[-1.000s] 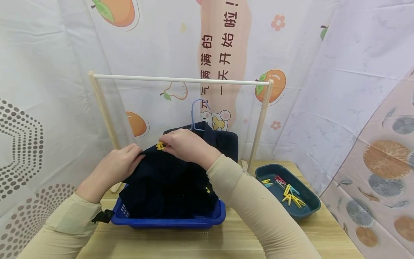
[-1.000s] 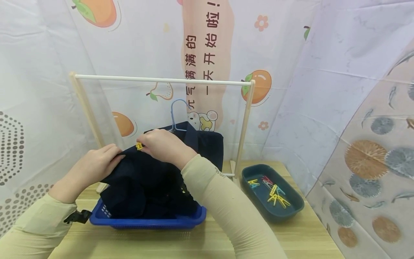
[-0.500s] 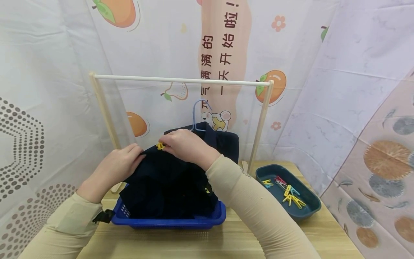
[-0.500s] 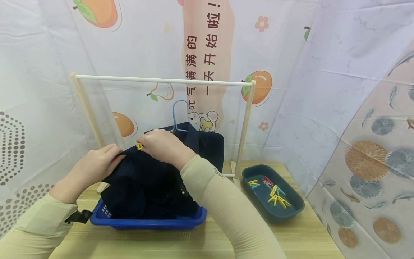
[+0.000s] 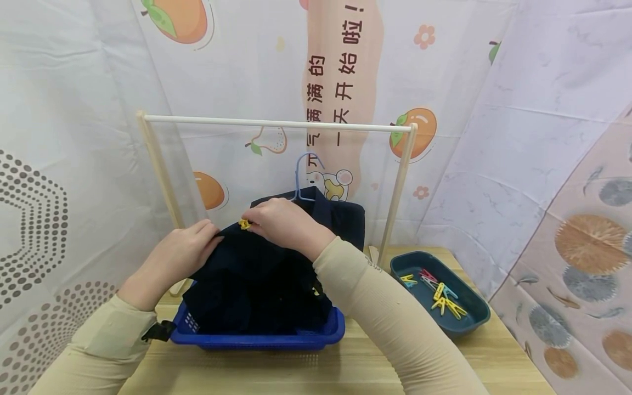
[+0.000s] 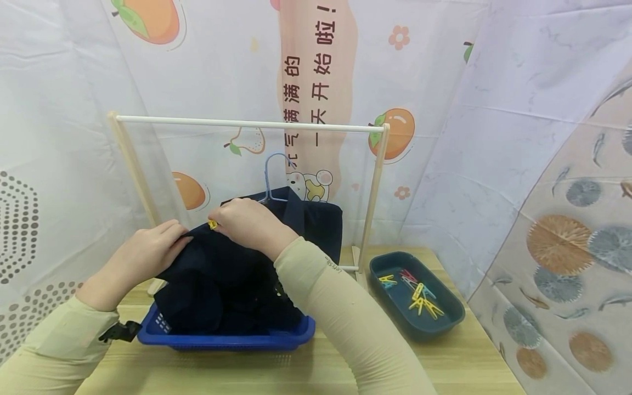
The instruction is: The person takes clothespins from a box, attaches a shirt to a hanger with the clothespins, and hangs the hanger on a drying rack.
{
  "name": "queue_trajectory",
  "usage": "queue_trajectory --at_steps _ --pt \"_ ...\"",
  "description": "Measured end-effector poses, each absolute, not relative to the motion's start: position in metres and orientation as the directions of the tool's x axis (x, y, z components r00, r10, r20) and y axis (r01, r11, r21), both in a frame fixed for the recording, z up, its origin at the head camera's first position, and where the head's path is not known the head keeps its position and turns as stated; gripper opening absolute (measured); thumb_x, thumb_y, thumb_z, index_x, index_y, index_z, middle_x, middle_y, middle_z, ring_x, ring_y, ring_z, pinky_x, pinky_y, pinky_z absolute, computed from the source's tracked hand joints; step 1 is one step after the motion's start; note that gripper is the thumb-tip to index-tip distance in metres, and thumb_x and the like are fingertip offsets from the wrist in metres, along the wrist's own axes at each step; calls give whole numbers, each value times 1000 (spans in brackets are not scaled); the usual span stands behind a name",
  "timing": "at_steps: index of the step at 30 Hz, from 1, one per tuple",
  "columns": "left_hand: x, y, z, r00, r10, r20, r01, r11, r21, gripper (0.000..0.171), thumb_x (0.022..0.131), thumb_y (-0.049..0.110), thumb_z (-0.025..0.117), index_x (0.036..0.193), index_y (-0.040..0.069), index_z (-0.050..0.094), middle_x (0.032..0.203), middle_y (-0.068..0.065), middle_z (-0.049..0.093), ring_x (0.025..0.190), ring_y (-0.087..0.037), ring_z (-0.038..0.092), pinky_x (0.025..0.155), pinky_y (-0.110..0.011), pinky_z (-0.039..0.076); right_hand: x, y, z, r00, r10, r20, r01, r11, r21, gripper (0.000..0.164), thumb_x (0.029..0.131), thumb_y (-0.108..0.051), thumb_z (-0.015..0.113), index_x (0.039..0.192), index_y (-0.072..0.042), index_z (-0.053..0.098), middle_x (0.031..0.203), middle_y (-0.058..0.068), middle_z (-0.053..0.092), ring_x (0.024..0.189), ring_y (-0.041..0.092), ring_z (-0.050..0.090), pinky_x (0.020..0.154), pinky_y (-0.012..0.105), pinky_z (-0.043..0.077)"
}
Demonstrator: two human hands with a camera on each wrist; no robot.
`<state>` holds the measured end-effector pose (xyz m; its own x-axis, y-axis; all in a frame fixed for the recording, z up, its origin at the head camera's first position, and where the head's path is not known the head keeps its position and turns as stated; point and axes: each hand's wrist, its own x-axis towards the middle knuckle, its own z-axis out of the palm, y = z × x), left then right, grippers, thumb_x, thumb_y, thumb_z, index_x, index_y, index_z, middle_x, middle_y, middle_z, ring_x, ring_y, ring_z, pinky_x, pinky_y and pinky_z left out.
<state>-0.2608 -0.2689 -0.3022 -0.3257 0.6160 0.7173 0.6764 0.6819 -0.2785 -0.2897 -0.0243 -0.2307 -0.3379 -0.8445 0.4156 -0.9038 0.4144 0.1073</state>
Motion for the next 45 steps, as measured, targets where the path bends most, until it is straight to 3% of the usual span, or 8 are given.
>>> queue_trajectory --at_steps 12,20,33,40,45 --pt "-260 -268 -301 -304 619 724 680 673 -290 9 89 11 60 85 5 56 75 -3 48 44 -12 40 40 -28 35 -289 -25 -229 -323 -850 417 -893 419 162 14 92 -22 63 100 -12 69 90 -4 69 76 4 60 73 16 47" --pt "-261 -266 -298 -306 621 721 676 675 -295 8 84 9 63 85 4 56 74 -2 47 44 -12 40 40 -28 35 -291 -25 -230 -295 -844 449 -896 407 177 11 90 -21 66 97 -13 70 86 -5 69 74 5 61 71 18 47" --pt "-262 -263 -296 -290 632 718 686 661 -304 7 85 8 62 85 3 56 74 -3 48 45 -13 43 41 -29 37 -290 -29 -231 -320 -839 440 -880 435 189 8 91 -20 64 90 -15 69 76 -6 65 66 5 57 63 19 45" --pt "-263 -262 -295 -298 635 713 684 663 -305 9 81 5 64 85 3 56 73 -3 47 46 -15 43 41 -30 37 -290 -30 -230 -354 -839 413 -865 462 195 9 92 -21 63 93 -15 68 81 -6 65 69 6 57 65 20 45" --pt "-264 -263 -295 -300 632 715 688 663 -297 9 81 5 65 85 3 57 74 -3 48 47 -16 45 42 -31 39 -291 -31 -230 -384 -835 393 -862 477 170 15 92 -22 63 104 -14 67 93 -5 66 79 5 59 71 18 46"
